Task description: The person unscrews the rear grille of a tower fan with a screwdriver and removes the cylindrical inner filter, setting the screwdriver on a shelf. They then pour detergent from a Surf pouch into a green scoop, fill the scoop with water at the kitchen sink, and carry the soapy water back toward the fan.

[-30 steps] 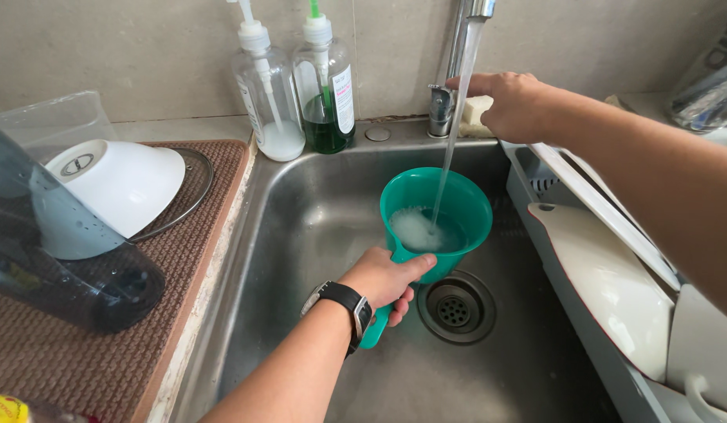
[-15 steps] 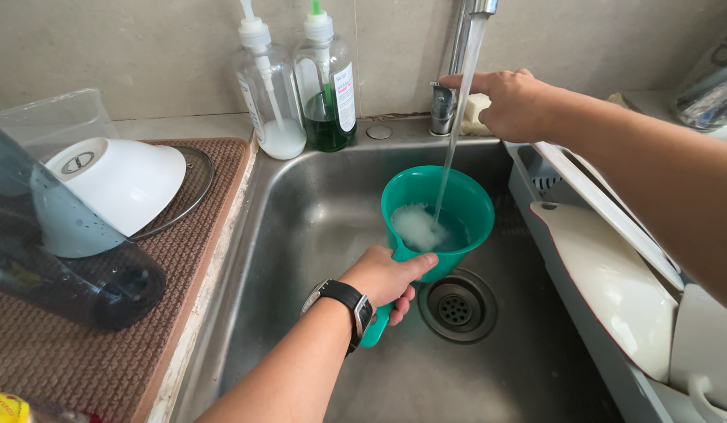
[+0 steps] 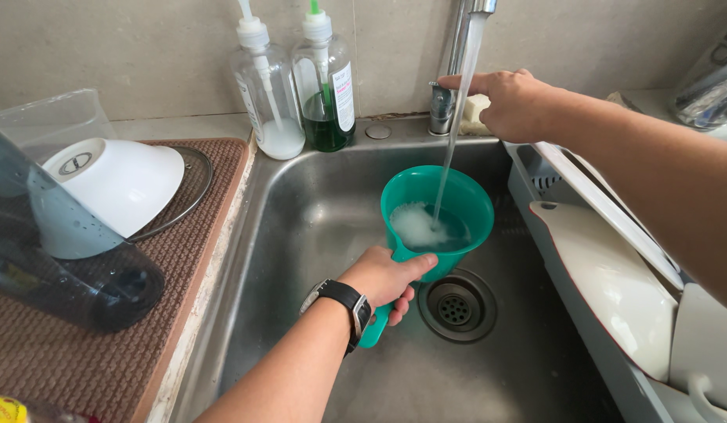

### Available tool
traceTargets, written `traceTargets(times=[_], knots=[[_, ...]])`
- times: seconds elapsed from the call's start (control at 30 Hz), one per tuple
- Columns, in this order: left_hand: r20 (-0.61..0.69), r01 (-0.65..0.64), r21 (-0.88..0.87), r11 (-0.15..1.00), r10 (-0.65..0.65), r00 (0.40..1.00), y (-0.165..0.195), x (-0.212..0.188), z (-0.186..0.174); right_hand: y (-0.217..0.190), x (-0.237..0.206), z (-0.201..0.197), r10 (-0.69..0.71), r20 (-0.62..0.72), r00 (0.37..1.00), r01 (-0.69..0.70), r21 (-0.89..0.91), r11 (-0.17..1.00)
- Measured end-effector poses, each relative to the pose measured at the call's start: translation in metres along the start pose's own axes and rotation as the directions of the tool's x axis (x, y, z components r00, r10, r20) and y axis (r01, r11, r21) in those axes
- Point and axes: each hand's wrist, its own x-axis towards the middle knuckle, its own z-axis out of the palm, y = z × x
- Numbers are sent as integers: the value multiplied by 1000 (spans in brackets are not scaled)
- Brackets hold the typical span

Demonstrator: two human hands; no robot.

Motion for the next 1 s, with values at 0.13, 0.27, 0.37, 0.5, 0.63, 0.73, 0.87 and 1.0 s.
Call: traceTargets(times=[0.13,0.27,0.37,0.5,0.63,0.73,0.87,1.0], knots=[[-7,-2,22,1000,3,1000,0,-1,0,4,4,2,-18,-6,1000,18,-46,999],[2,-9,16,1000,9,1000,0,0,0,7,6,4,-12,-4,1000,12,-42,999],[7,-13,16,1000,13,1000,-2,1,0,6,5,4,-79,-43,996,76,-53,996],[7,-14,23,1000,14,1000,-2,2,0,2,1,1,-24,-26,999,24,-14,1000],[10,-16,38,999,15,1000,-2,3,0,-1,-3,-1,46,1,999,-46,15,999],[10,-19,40,999,19,1000,-2,2,0,-3,-4,-1,-44,-46,998,45,5,999],[16,-7,33,999,6,1000,-2,3,-1,-2,-3,-1,-3,-38,999,4,21,1000],[16,-5,25,1000,5,1000,-2,3,-1,-1,-3,1,96,10,995,-96,11,995]])
